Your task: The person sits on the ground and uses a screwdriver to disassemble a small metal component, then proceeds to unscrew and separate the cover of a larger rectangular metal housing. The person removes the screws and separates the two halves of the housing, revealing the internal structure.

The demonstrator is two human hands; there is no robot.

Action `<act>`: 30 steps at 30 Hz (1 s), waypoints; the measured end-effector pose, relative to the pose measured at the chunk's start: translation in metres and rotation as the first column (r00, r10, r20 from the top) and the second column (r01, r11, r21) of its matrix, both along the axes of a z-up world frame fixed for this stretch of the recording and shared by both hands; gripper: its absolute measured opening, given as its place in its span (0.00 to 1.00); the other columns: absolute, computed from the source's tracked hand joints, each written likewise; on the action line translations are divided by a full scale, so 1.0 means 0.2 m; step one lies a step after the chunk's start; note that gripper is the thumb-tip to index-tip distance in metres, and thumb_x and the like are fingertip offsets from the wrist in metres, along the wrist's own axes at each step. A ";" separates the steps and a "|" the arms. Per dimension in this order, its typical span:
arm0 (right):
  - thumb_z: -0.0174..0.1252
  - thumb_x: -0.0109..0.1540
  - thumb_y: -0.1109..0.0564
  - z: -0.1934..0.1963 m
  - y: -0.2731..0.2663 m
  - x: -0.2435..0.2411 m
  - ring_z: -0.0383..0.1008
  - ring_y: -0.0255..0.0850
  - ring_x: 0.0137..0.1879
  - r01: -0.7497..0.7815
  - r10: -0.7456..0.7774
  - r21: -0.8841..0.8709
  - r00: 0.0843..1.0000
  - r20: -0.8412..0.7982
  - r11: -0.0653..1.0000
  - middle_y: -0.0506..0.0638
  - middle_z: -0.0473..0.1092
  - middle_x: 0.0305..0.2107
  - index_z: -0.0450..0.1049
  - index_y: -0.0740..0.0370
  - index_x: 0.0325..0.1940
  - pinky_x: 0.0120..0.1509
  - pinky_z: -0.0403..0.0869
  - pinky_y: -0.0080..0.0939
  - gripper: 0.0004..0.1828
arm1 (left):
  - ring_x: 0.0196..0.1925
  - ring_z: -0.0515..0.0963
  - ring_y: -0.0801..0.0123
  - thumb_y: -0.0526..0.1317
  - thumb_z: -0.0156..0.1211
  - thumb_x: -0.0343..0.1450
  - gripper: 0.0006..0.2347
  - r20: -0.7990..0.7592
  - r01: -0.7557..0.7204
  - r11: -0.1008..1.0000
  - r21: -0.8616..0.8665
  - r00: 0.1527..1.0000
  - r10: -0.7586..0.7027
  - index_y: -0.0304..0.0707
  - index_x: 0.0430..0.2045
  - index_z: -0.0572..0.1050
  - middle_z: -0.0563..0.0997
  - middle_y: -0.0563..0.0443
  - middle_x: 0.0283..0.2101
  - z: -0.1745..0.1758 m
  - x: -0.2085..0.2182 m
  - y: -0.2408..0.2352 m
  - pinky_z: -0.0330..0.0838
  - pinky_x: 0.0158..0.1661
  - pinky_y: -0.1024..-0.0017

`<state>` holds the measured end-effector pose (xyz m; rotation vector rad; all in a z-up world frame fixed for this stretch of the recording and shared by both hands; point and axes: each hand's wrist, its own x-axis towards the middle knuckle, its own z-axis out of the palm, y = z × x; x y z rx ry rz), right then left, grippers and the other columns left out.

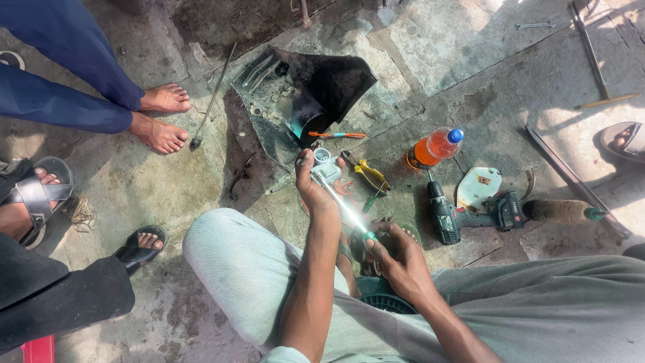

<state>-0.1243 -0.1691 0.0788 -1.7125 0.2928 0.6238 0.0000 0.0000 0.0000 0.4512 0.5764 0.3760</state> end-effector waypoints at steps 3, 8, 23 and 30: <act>0.66 0.61 0.56 0.01 0.00 -0.01 0.82 0.36 0.35 -0.024 0.050 -0.102 0.963 0.266 0.995 0.52 0.83 0.32 0.74 0.63 0.51 0.42 0.80 0.38 0.17 | 0.52 0.73 0.61 0.43 0.65 0.66 0.16 -0.062 -0.025 1.000 0.017 0.998 0.026 0.49 0.46 0.70 0.71 0.49 0.51 0.11 0.01 0.01 0.78 0.41 0.56; 0.64 0.61 0.58 0.09 0.08 -0.05 0.79 0.33 0.28 0.042 0.068 -0.234 0.895 0.441 0.971 0.53 0.81 0.30 0.78 0.61 0.55 0.30 0.76 0.37 0.18 | 0.53 0.75 0.63 0.44 0.61 0.68 0.15 -0.027 -0.023 0.992 0.128 0.999 0.027 0.46 0.47 0.70 0.73 0.50 0.51 0.20 -0.04 0.03 0.80 0.43 0.55; 0.65 0.61 0.58 0.07 0.18 -0.04 0.67 0.27 0.25 0.086 -0.083 -0.002 0.969 0.232 0.996 0.46 0.76 0.23 0.80 0.64 0.51 0.27 0.67 0.31 0.15 | 0.47 0.78 0.61 0.38 0.60 0.70 0.10 0.118 -0.092 0.954 0.284 0.991 0.061 0.38 0.44 0.73 0.75 0.43 0.50 0.22 -0.10 0.11 0.81 0.34 0.60; 0.63 0.63 0.56 0.03 0.20 0.01 0.58 0.28 0.23 0.174 -0.151 0.221 0.981 -0.118 0.960 0.43 0.68 0.20 0.81 0.64 0.52 0.25 0.57 0.31 0.16 | 0.42 0.80 0.60 0.35 0.59 0.69 0.09 0.108 -0.098 0.945 0.312 0.992 0.067 0.38 0.42 0.75 0.78 0.42 0.47 0.17 -0.08 0.16 0.80 0.31 0.61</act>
